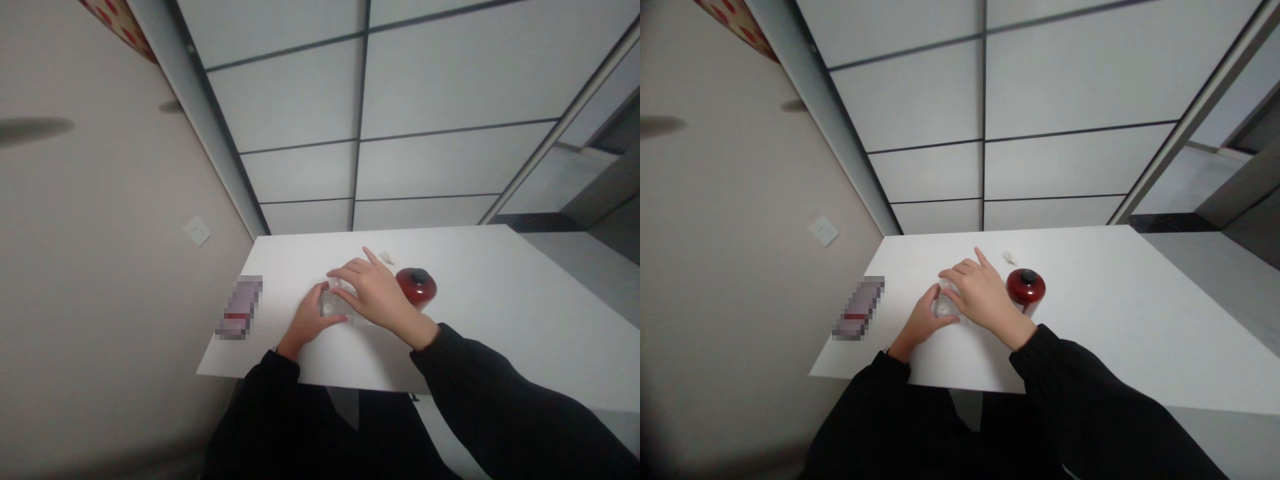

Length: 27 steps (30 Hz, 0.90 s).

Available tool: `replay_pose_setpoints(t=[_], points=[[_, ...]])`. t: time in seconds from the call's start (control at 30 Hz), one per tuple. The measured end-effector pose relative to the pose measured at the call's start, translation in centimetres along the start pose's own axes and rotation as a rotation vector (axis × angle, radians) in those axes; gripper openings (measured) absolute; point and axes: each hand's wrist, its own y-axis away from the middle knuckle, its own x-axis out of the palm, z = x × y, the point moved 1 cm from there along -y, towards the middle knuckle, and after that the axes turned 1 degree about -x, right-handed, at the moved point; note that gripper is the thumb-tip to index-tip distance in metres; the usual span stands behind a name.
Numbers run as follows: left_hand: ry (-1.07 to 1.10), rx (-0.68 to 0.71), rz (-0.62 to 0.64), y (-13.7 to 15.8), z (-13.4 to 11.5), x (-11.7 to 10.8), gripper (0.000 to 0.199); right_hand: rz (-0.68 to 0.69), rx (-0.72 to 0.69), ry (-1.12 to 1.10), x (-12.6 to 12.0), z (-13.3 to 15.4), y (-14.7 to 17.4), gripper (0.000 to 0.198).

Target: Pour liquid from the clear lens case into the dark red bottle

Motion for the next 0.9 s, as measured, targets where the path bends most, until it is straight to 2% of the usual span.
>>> replay_pose_setpoints(t=[0.33,0.9], points=[[-0.008,-0.005,-0.005,0.12,0.17,0.12,0.072,0.003,-0.029,0.041,0.04,0.14,-0.26,0.02],[0.001,0.013,0.002,0.04,0.51,0.16,0.074,0.012,0.068,-0.027,0.09,-0.11,-0.36,0.019]])
